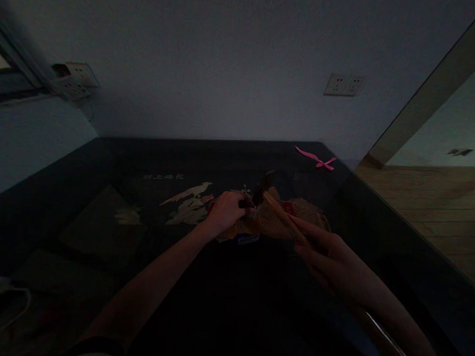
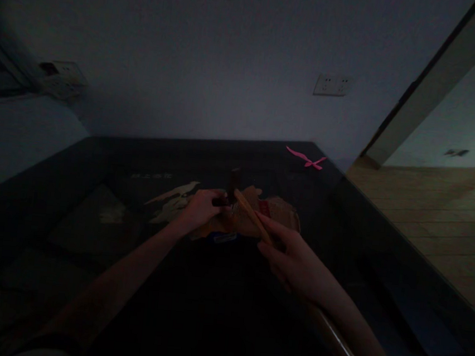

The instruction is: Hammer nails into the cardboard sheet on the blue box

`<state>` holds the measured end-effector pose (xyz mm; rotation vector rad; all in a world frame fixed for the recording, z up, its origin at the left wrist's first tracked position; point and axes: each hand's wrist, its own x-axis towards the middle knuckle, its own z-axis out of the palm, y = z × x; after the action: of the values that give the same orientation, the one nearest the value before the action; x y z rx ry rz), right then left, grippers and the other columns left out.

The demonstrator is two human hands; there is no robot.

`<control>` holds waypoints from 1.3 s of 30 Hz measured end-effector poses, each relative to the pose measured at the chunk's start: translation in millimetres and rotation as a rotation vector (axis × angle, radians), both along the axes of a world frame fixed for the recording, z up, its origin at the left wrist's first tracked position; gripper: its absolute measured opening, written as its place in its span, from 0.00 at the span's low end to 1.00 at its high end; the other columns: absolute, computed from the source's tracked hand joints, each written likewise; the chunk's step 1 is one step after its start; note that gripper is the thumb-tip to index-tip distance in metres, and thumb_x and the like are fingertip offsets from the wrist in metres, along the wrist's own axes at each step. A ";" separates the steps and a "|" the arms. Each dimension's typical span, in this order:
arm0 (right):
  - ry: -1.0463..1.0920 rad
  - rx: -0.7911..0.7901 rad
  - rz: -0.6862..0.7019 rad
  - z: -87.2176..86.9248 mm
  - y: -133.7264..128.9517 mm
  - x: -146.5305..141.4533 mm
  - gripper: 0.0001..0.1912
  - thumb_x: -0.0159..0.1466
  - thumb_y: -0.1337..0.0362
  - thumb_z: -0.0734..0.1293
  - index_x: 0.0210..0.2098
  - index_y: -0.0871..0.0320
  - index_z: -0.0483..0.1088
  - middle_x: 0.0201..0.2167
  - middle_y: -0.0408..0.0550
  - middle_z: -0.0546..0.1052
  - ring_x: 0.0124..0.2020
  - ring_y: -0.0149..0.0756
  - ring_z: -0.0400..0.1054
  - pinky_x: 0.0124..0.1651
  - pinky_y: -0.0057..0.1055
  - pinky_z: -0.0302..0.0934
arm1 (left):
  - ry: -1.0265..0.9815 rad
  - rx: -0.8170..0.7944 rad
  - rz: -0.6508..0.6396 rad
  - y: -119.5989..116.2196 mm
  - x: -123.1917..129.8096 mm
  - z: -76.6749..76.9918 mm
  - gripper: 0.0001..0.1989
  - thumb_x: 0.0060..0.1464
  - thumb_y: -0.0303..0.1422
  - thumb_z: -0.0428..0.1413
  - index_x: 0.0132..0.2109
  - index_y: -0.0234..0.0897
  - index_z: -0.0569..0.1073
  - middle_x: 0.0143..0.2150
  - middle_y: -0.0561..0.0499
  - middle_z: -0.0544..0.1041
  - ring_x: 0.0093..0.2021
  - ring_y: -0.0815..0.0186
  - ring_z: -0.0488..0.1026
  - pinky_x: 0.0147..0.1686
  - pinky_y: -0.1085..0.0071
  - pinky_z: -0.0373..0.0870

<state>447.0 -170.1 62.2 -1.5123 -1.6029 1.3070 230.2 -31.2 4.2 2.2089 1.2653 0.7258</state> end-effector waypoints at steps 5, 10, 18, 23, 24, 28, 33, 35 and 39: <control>0.074 0.051 -0.058 0.8 -6.9 3.7 0.35 0.64 0.59 0.64 0.67 0.55 0.51 0.15 0.32 0.58 0.11 0.23 0.51 0.12 0.19 0.46 | -0.001 0.019 0.010 -0.7 0.2 -0.2 0.04 0.51 0.32 0.61 0.34 0.36 0.78 0.37 0.49 0.80 0.38 0.63 0.76 0.43 0.68 0.68; 0.084 -0.007 -0.060 -6.0 -6.7 3.4 0.34 0.63 0.58 0.64 0.66 0.57 0.54 0.14 0.32 0.58 0.11 0.25 0.51 0.11 0.20 0.46 | 0.016 0.020 0.000 -1.5 0.2 1.9 0.03 0.51 0.28 0.60 0.35 0.37 0.79 0.38 0.50 0.80 0.40 0.62 0.76 0.43 0.69 0.68; 0.107 0.003 -0.053 -4.1 -9.0 3.7 0.36 0.63 0.57 0.64 0.68 0.56 0.51 0.15 0.32 0.59 0.11 0.25 0.52 0.12 0.20 0.47 | -0.014 0.009 0.019 -1.7 0.7 1.7 0.03 0.50 0.30 0.61 0.34 0.35 0.78 0.37 0.48 0.80 0.39 0.61 0.76 0.42 0.67 0.68; 0.120 -0.012 -0.044 -10.6 -7.8 1.9 0.34 0.64 0.58 0.64 0.66 0.57 0.53 0.16 0.33 0.60 0.13 0.23 0.52 0.13 0.19 0.48 | -0.009 0.023 0.004 -2.3 -0.6 1.9 0.04 0.50 0.28 0.60 0.35 0.37 0.79 0.38 0.49 0.80 0.40 0.62 0.76 0.43 0.67 0.68; 0.124 -0.013 -0.058 -10.0 -8.3 2.4 0.34 0.64 0.58 0.64 0.66 0.56 0.53 0.16 0.33 0.60 0.12 0.23 0.52 0.13 0.19 0.47 | -0.018 0.021 0.000 -2.7 -0.5 1.4 0.04 0.51 0.29 0.60 0.35 0.37 0.78 0.38 0.49 0.80 0.40 0.62 0.76 0.44 0.67 0.69; 0.173 0.009 -0.100 -7.1 -13.6 7.1 0.35 0.64 0.58 0.65 0.67 0.53 0.51 0.15 0.33 0.60 0.12 0.24 0.52 0.12 0.19 0.47 | -0.085 0.028 -0.012 -4.4 1.7 3.4 0.09 0.47 0.30 0.63 0.38 0.36 0.77 0.40 0.48 0.79 0.41 0.62 0.75 0.43 0.68 0.69; 0.230 0.002 -0.160 -21.0 -21.1 11.2 0.36 0.62 0.56 0.67 0.66 0.52 0.54 0.17 0.34 0.61 0.12 0.24 0.53 0.12 0.20 0.48 | -0.349 0.142 -0.006 -0.2 -11.8 23.2 0.16 0.53 0.35 0.58 0.49 0.35 0.72 0.40 0.48 0.76 0.39 0.66 0.74 0.42 0.69 0.71; 0.231 0.000 -0.161 -28.6 -23.2 12.2 0.35 0.62 0.56 0.67 0.66 0.52 0.55 0.18 0.34 0.61 0.13 0.23 0.53 0.13 0.19 0.49 | -0.402 0.137 -0.008 2.2 -25.1 29.2 0.14 0.58 0.37 0.53 0.48 0.35 0.72 0.39 0.48 0.76 0.38 0.66 0.74 0.42 0.69 0.71; 0.238 0.007 -0.137 -34.5 -24.5 13.0 0.35 0.63 0.56 0.66 0.66 0.53 0.54 0.16 0.32 0.58 0.13 0.23 0.52 0.12 0.19 0.48 | -0.300 0.112 0.047 0.4 -49.2 23.5 0.11 0.58 0.36 0.52 0.43 0.36 0.74 0.39 0.48 0.77 0.39 0.65 0.75 0.43 0.68 0.71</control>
<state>460.1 -194.5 27.7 -1.3787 -1.3303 1.3466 181.0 -30.8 27.7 2.0636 1.1516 1.1243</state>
